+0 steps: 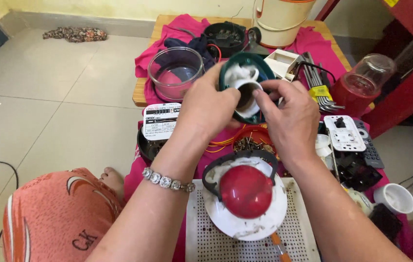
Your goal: A person reassembles a portable lantern by cleaning its components with a cloth and fitting the housing parts together.
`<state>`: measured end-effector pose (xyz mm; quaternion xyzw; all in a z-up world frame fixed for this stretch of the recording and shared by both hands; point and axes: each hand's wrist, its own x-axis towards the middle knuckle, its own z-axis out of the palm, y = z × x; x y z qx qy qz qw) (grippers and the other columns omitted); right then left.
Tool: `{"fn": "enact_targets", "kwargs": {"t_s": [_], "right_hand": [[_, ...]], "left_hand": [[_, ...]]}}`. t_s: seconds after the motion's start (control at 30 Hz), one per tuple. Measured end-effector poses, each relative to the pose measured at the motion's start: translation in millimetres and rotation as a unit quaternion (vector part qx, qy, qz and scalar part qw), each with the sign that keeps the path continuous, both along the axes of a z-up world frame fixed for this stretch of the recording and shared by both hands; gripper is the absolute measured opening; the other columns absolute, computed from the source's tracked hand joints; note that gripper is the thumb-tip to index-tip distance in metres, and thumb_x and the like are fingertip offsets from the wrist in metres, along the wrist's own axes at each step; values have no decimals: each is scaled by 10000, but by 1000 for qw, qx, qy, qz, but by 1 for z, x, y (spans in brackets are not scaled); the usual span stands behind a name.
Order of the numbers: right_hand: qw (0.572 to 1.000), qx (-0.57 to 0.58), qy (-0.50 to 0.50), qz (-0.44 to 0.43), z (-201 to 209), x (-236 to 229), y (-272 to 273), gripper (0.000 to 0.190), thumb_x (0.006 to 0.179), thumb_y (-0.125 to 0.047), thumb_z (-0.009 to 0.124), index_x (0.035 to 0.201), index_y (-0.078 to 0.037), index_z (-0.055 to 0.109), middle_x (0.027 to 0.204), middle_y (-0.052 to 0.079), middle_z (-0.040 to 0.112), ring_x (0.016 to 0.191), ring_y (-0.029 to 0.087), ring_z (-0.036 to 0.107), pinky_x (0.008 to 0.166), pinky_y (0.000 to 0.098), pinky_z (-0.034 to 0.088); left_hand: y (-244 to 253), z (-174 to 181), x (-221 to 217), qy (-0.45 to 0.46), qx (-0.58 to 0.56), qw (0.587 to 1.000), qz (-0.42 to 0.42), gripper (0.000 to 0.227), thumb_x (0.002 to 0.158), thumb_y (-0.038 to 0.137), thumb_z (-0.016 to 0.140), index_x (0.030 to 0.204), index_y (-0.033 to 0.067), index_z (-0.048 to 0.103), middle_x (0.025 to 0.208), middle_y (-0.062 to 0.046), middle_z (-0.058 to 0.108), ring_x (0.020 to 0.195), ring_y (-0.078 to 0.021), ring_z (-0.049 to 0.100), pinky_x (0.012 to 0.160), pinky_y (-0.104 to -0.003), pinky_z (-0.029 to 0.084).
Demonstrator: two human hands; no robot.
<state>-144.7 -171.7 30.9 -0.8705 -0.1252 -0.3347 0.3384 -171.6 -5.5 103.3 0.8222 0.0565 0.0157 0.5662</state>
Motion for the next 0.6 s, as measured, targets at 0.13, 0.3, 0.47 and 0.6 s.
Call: {"fn": "enact_targets", "kwargs": {"t_s": [0.13,0.3,0.47,0.6], "right_hand": [[998,-30,25,-49,-5,-19,-13,83,976,-324,794,994,-248,820,759,29,680,705,271,686,644,409,520],[990,-56,24,-125,-13,-41,-24,76,983,-326,747,966,-258,777,783,2,681,781,282,706,681,463,544],[993,18,1,-112,-3,-47,-32,90,1009,-229,707,1034,-152,745,851,74,726,770,317,708,678,465,532],[991,68,-1,-114,-7,-39,-64,129,1053,-167,675,1076,-47,719,862,193,721,751,406,697,644,511,504]], "left_hand": [[-9,-22,12,34,21,999,-25,696,733,249,585,1429,243,575,1210,-162,696,871,-287,787,552,-367,695],[-17,-39,18,137,-82,983,-88,459,824,2,483,1270,-7,588,1097,-231,712,714,-332,752,523,-356,637],[-20,-40,14,152,-63,980,-109,445,822,53,484,1230,-15,648,1024,-182,747,763,-267,745,602,-328,599],[-24,-52,21,145,-121,979,-73,638,773,59,509,1406,-2,555,1171,-346,642,788,-476,739,687,-519,666]]}}
